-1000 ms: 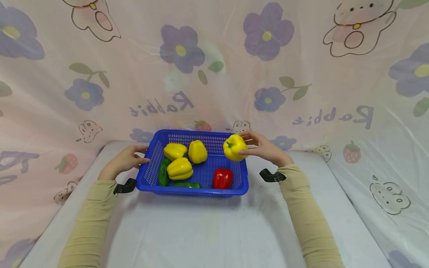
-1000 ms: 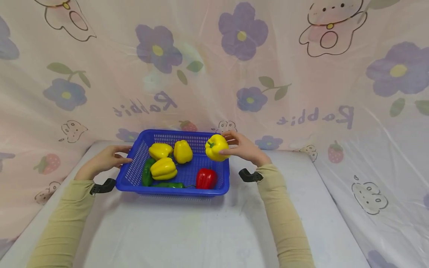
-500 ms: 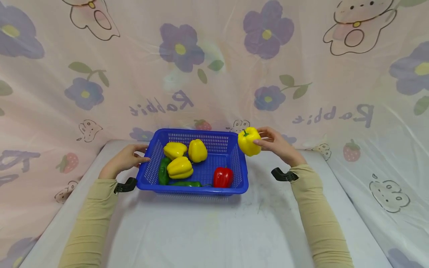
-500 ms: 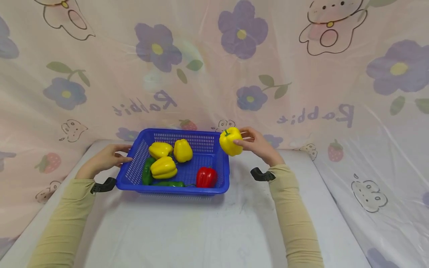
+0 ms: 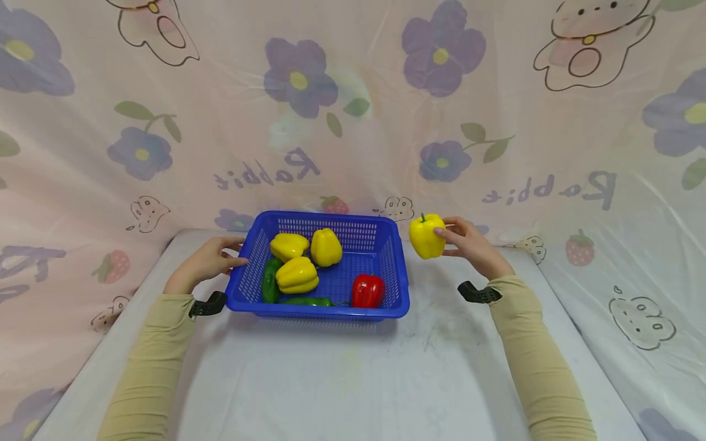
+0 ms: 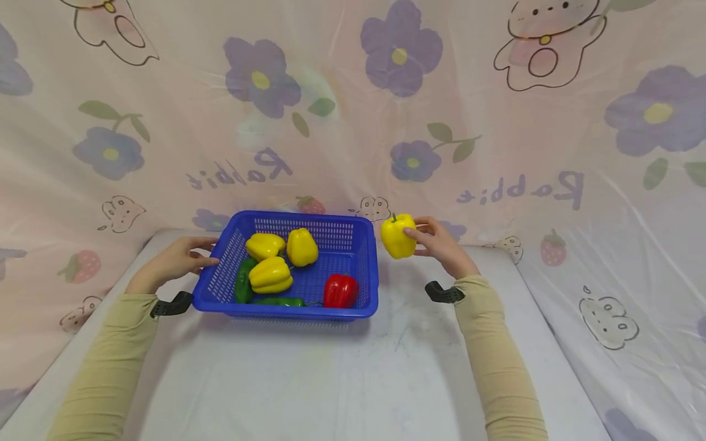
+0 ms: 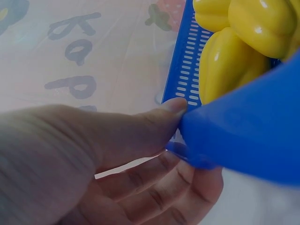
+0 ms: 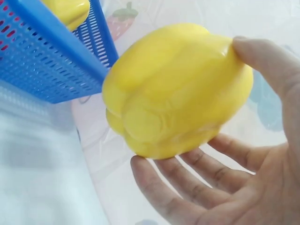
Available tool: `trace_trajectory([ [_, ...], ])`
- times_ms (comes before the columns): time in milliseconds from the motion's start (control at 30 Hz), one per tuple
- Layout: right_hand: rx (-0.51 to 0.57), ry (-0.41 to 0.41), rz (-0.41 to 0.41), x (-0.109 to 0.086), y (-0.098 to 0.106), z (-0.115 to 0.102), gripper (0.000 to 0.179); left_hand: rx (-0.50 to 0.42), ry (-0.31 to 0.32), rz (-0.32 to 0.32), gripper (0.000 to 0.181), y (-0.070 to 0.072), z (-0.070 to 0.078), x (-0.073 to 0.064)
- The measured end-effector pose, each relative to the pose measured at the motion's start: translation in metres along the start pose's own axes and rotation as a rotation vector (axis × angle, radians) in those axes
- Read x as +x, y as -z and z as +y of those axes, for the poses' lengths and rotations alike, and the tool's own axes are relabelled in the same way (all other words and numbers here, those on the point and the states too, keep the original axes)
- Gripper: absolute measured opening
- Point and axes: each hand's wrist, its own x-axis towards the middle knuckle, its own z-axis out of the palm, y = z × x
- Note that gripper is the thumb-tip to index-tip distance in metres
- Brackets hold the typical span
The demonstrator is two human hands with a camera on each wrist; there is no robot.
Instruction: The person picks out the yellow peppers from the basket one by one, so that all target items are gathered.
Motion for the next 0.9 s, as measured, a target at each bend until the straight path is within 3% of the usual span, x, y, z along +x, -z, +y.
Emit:
trace_trajectory([
  [633,0.097,-0.085,-0.001,0.007,-0.005,0.034,0.076,-0.006,-0.003,0.002,0.058,0.000,-0.004,-0.001],
  [900,0.129,-0.141,-0.005,0.010,-0.011,0.049,0.085,-0.001,-0.006,-0.002,0.059,-0.001,-0.002,-0.002],
])
